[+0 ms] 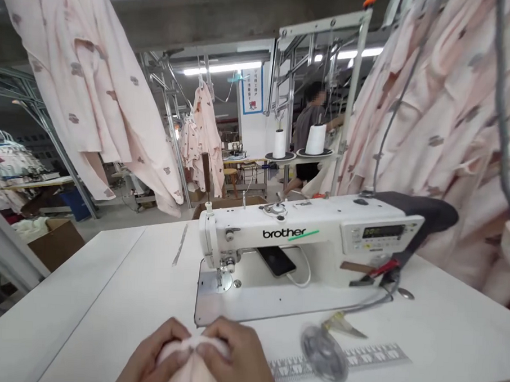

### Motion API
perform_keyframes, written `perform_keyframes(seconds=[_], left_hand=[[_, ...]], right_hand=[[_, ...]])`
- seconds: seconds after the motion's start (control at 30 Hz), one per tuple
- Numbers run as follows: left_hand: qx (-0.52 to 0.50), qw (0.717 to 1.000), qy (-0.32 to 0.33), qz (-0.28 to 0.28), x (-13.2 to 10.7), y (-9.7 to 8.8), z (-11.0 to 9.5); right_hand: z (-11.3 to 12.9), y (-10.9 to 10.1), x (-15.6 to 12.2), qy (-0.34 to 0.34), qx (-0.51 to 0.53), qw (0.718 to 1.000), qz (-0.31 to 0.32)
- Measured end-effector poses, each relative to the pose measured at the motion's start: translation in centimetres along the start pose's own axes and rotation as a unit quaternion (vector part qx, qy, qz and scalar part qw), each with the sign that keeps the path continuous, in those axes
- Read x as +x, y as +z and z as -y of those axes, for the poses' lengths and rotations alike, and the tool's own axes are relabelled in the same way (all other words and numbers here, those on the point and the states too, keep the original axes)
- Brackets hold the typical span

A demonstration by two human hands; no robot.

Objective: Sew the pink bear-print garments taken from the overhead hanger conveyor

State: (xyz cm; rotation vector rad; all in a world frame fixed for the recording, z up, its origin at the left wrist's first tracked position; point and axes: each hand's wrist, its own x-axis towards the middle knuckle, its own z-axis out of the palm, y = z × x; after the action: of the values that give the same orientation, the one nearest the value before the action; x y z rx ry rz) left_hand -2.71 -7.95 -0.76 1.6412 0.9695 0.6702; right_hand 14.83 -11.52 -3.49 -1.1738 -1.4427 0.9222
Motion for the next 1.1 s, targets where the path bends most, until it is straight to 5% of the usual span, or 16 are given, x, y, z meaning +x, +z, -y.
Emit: perform_keyframes(seconds=[0.17,0.4,0.7,1.1], left_hand=[[0.079,0.997,0.017,0.005,4.7,-1.3,-2.2],[0.222,0.975,-0.019,-0.019,10.9,-0.8,2.7],[0.291,0.954,-0.066,-0.007,13.9,-0.6,3.2],[0.350,0.930,-0.092,-0.059,14.8,0.9,2.3]], right_hand=[[0.1,-0.8,3.0,0.010,-0.042,0.998,-0.048],[-4.7,-1.0,7.8,0.091,-0.276,0.956,-0.038],[-5.4,-1.9,10.0,0.174,-0.348,0.921,-0.032],[-7.3,-2.2,10.4,0.148,-0.401,0.902,-0.067]])
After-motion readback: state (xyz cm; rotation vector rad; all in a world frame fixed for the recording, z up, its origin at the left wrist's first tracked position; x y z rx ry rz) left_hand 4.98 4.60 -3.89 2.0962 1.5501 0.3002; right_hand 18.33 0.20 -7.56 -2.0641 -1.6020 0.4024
